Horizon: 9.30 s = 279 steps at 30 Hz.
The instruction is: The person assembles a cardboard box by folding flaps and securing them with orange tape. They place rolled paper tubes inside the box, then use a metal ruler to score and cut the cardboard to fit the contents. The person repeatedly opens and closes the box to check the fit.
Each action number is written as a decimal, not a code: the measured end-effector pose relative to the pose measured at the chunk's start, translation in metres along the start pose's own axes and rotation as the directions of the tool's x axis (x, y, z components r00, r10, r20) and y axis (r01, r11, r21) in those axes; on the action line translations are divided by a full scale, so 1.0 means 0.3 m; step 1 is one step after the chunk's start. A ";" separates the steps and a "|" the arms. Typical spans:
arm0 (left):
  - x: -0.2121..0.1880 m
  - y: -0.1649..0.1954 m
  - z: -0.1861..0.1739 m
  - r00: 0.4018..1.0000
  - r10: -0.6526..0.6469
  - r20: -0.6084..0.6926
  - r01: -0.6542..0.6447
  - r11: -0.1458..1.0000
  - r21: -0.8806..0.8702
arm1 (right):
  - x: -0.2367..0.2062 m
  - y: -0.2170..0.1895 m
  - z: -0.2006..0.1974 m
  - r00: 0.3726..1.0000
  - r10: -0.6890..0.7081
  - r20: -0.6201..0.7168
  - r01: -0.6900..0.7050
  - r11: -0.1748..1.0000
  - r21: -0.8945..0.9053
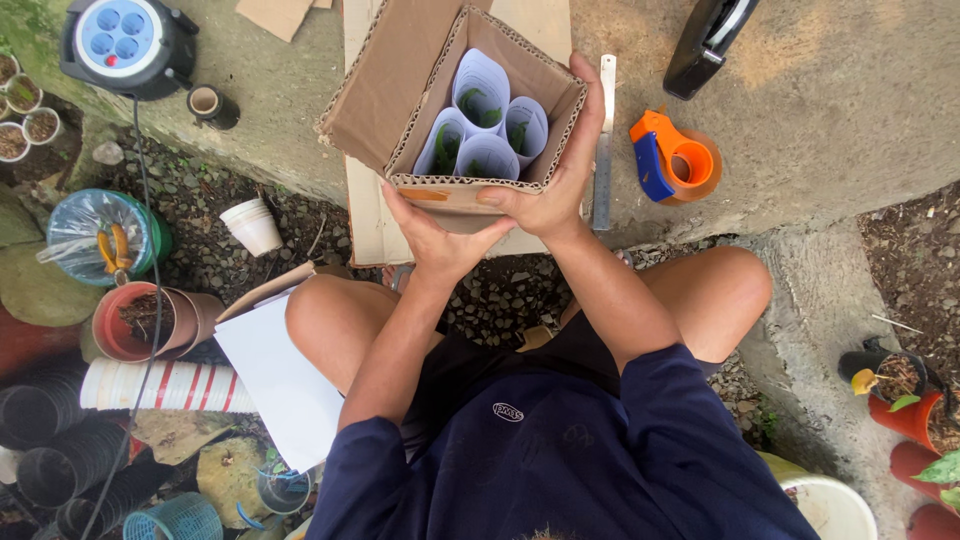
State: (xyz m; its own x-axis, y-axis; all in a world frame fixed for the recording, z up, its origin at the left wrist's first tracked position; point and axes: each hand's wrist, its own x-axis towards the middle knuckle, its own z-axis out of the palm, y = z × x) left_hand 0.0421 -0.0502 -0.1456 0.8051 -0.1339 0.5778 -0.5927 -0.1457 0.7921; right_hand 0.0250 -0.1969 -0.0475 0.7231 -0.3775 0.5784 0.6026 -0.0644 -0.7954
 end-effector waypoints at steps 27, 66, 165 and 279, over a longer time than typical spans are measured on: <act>0.069 -0.007 -0.046 0.997 -0.035 -0.075 0.046 0.987 0.155 | -0.175 0.183 -0.221 0.884 0.299 0.359 -0.001 0.770 -0.638; 0.436 -0.479 -0.039 0.589 -0.658 0.469 0.800 0.393 -0.454 | -0.252 0.371 0.135 0.684 0.729 -0.002 -0.163 0.151 -0.975; 0.438 -0.799 0.010 0.712 -0.701 0.036 0.689 0.707 0.160 | -0.139 0.431 0.126 0.671 0.725 0.151 0.009 0.196 -0.981; 0.177 -0.561 0.006 0.654 -0.735 0.178 0.726 0.676 0.124 | -0.107 0.773 -0.068 0.629 0.757 0.177 -0.614 0.624 -0.483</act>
State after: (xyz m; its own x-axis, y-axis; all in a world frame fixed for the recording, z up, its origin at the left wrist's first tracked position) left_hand 0.1847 -0.0347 -0.2487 0.9585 -0.1549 -0.2393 0.1812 -0.3170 0.9310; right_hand 0.1346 -0.2185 -0.2542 0.9708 -0.1223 -0.2064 -0.2317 -0.2548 -0.9388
